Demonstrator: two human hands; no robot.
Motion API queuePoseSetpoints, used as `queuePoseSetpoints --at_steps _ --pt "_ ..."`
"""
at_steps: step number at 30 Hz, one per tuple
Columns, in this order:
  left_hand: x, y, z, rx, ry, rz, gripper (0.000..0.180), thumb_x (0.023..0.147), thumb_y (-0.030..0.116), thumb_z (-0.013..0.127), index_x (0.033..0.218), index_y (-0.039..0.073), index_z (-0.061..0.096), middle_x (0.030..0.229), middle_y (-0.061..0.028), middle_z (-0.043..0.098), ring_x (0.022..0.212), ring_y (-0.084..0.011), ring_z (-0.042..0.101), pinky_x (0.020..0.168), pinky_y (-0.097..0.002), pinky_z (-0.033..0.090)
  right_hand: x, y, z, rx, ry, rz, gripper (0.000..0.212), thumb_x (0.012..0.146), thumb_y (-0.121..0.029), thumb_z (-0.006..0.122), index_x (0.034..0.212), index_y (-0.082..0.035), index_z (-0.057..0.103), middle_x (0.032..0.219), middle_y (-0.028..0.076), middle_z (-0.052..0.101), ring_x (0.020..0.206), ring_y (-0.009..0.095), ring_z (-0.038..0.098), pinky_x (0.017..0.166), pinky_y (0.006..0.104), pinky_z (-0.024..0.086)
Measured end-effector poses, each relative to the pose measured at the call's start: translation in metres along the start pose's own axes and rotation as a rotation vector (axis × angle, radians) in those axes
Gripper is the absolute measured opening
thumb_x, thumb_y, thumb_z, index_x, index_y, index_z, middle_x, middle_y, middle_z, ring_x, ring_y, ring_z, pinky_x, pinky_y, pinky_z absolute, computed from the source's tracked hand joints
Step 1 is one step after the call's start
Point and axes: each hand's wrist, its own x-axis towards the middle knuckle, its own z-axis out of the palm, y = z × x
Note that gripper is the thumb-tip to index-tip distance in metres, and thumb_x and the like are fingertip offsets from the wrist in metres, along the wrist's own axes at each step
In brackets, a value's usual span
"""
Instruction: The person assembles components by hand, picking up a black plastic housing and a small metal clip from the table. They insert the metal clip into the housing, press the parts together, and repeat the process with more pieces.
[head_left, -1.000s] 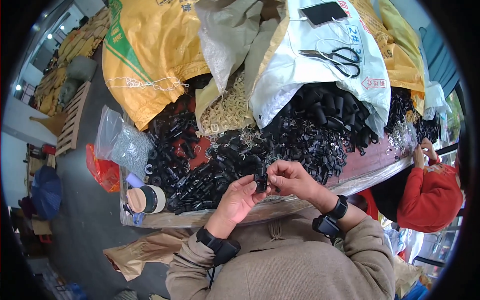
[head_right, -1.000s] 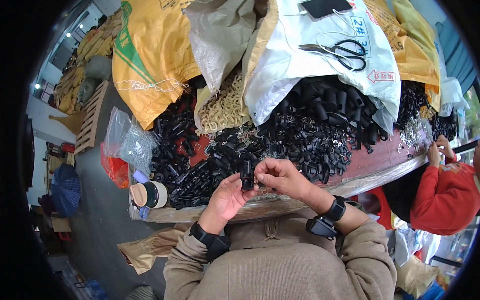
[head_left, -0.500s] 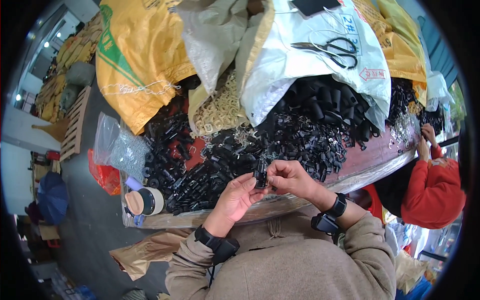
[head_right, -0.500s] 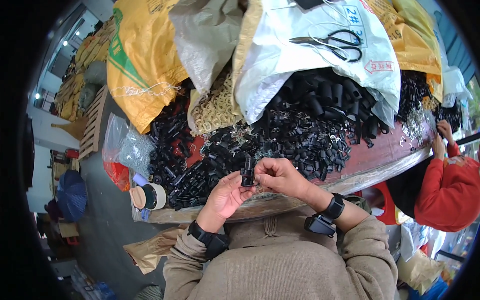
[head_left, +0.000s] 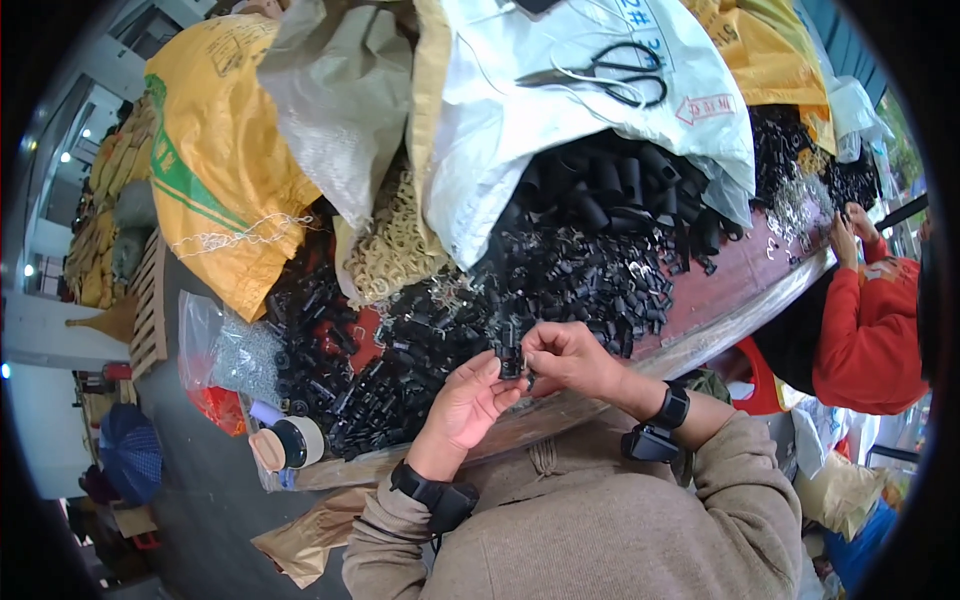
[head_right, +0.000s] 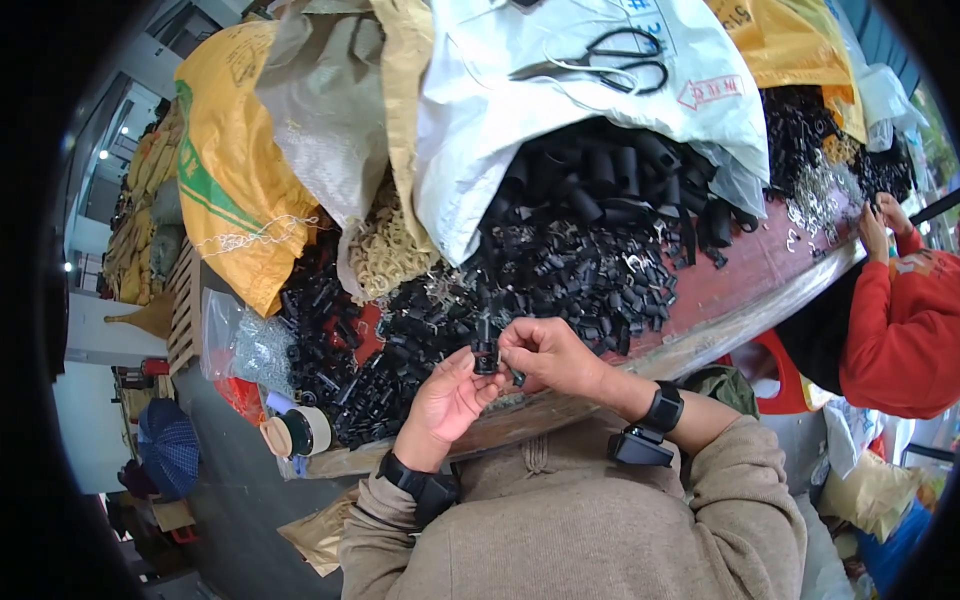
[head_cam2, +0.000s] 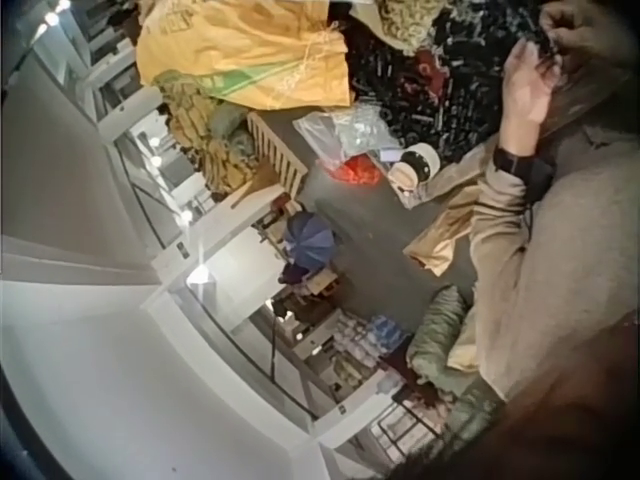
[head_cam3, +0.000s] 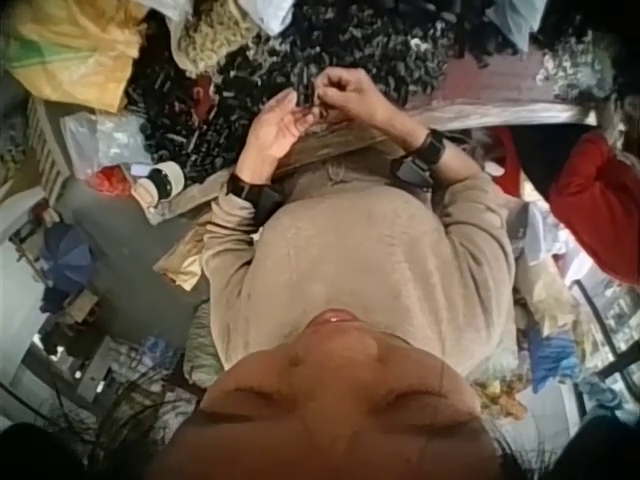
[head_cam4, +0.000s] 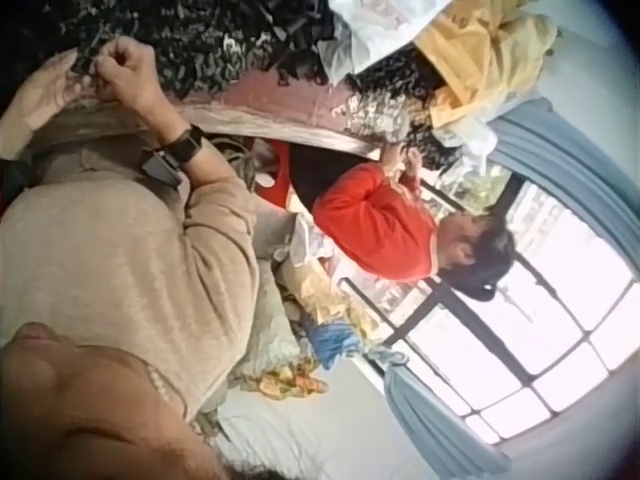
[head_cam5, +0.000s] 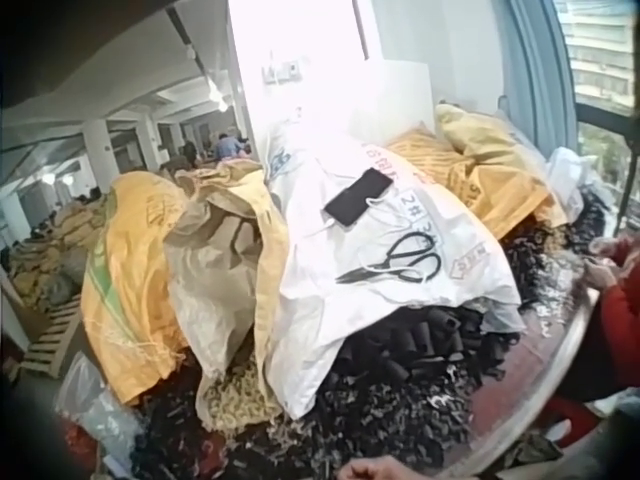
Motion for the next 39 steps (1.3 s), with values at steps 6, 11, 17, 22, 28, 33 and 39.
queuePoseSetpoints --at_steps 6,11,17,22,28,33,39 --pt "-0.013 -0.010 -0.014 0.019 0.010 0.110 0.020 0.084 0.010 0.047 0.100 -0.001 0.049 0.094 -0.0139 0.057 0.085 -0.0249 0.058 0.071 -0.0289 0.050 -0.002 -0.003 0.016 -0.238 0.085 -0.029 0.012 0.079 -0.012 0.051 0.075 -0.001 0.052 0.060 0.000 0.054 0.048 0.003 0.048 0.039 0.0177 0.040" --pt "-0.022 -0.007 -0.015 0.039 0.001 0.166 0.020 0.085 0.010 0.045 0.100 -0.001 0.049 0.100 -0.0142 0.055 0.088 -0.0249 0.057 0.075 -0.0296 0.048 0.000 -0.007 0.025 -0.514 0.175 -0.159 0.012 0.077 -0.011 0.053 0.071 0.000 0.052 0.058 0.003 0.053 0.048 0.007 0.051 0.041 0.0217 0.041" --pt "-0.032 0.001 -0.015 -0.087 -0.114 0.205 0.018 0.084 0.010 0.048 0.099 0.000 0.050 0.098 -0.0104 0.056 0.092 -0.0215 0.055 0.077 -0.0272 0.047 0.006 -0.008 0.040 -0.870 0.201 -0.455 0.012 0.075 -0.009 0.054 0.069 0.001 0.052 0.057 0.006 0.054 0.048 0.010 0.052 0.043 0.0255 0.042" --pt "-0.027 -0.003 -0.027 -0.086 -0.148 0.204 0.020 0.085 0.010 0.046 0.102 0.000 0.048 0.102 -0.0137 0.054 0.094 -0.0245 0.054 0.079 -0.0296 0.046 0.006 -0.010 0.042 -0.756 0.200 -0.271 0.012 0.075 -0.009 0.054 0.070 0.001 0.053 0.060 0.007 0.057 0.048 0.010 0.054 0.042 0.0242 0.043" --pt "-0.018 -0.008 -0.024 -0.098 -0.155 0.186 0.022 0.084 0.008 0.045 0.105 -0.001 0.046 0.105 -0.0150 0.053 0.097 -0.0263 0.053 0.082 -0.0309 0.046 0.002 -0.003 0.027 -0.377 0.146 0.076 0.010 0.076 -0.007 0.053 0.073 0.002 0.054 0.063 0.007 0.059 0.055 0.008 0.057 0.043 0.0219 0.045" --pt "-0.005 -0.010 -0.014 -0.018 -0.145 0.138 0.021 0.084 0.008 0.046 0.104 0.000 0.046 0.104 -0.0111 0.053 0.099 -0.0223 0.052 0.085 -0.0273 0.043 0.002 0.006 0.010 -0.248 0.170 0.080 0.009 0.077 -0.006 0.052 0.074 0.002 0.054 0.063 0.005 0.058 0.058 0.008 0.057 0.044 0.0216 0.045" --pt "0.000 -0.011 -0.003 0.067 -0.095 0.102 0.023 0.084 0.006 0.046 0.106 -0.002 0.045 0.108 -0.0147 0.051 0.102 -0.0248 0.050 0.085 -0.0305 0.044 -0.002 0.014 -0.005 -0.267 0.139 -0.024 0.009 0.079 -0.006 0.051 0.076 0.002 0.054 0.066 0.003 0.057 0.059 0.008 0.056 0.049 0.0214 0.047"
